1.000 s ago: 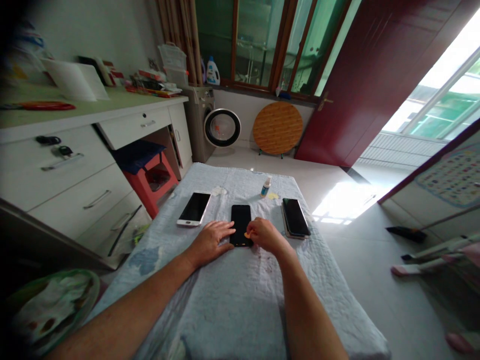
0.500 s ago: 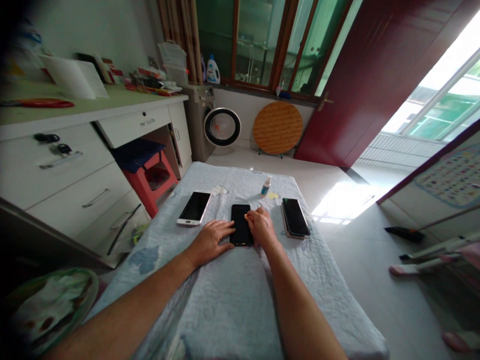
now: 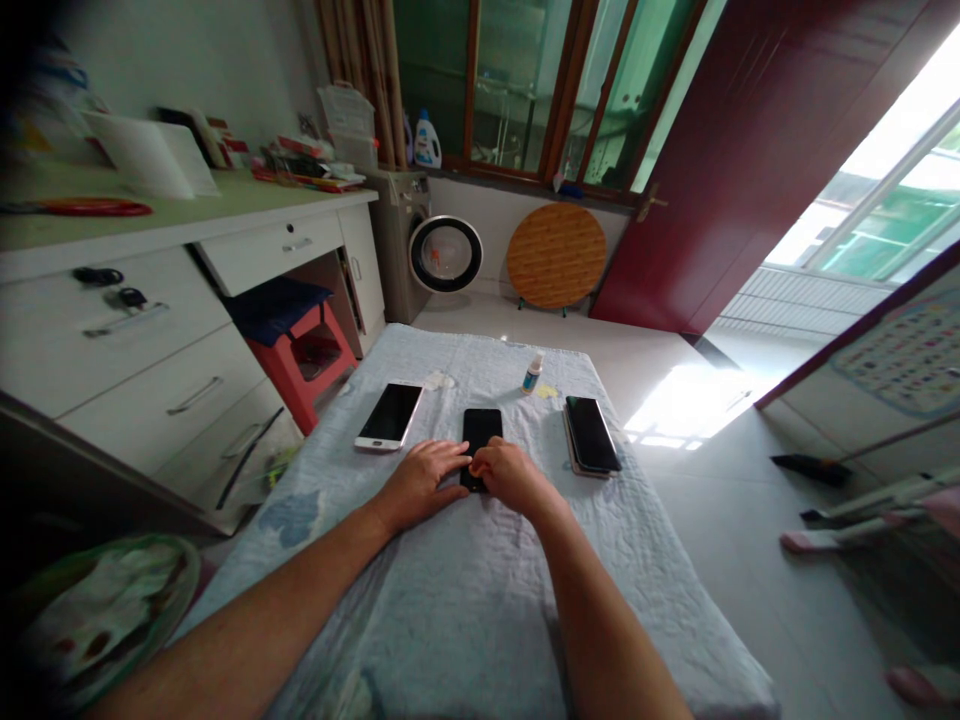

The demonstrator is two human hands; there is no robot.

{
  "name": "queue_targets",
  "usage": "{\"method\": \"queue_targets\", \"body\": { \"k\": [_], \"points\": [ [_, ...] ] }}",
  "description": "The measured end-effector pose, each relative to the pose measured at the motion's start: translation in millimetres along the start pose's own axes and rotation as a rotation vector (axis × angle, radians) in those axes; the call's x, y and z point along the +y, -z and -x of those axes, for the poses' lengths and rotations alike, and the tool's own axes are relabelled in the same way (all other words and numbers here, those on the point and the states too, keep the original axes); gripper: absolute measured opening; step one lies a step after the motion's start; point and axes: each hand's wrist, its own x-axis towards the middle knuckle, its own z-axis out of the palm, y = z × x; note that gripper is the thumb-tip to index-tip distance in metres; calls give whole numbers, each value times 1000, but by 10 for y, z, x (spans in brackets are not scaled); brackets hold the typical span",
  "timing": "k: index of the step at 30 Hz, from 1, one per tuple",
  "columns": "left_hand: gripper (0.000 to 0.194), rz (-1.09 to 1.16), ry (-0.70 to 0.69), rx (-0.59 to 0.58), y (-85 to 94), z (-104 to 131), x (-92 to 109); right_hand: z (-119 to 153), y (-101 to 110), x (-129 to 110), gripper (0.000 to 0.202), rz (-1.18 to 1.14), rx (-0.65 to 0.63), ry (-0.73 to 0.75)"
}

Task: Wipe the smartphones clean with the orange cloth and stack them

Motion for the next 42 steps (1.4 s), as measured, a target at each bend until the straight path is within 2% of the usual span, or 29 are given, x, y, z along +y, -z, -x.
{"method": "queue_targets", "body": {
  "k": [4,7,11,16,20,29,37,42],
  "points": [
    [44,6,13,-9,3,-1,1,42,90,7,26,-26,-81,-5],
    [44,12,15,-9,11,-2,5,67,156,92,25,-29,-72,-59],
    [43,15,9,-6,22,0,11,51,136,240,23,10,80,-154],
    [42,12,0,1,16,-2,5,-93,-29,339,25,49,280,-248],
    [43,8,-2,2,13,-4,4,-201,-113,334,24,62,359,-317],
    [36,7,-11,9,6,4,-3,-138,-84,316,21,78,288,-358],
    [32,-8,15,12,-14,-7,16,105,132,116,17,26,91,-363],
    [33,-6,23,11,-14,-6,16,261,141,20,18,28,67,-367]
  ]
}}
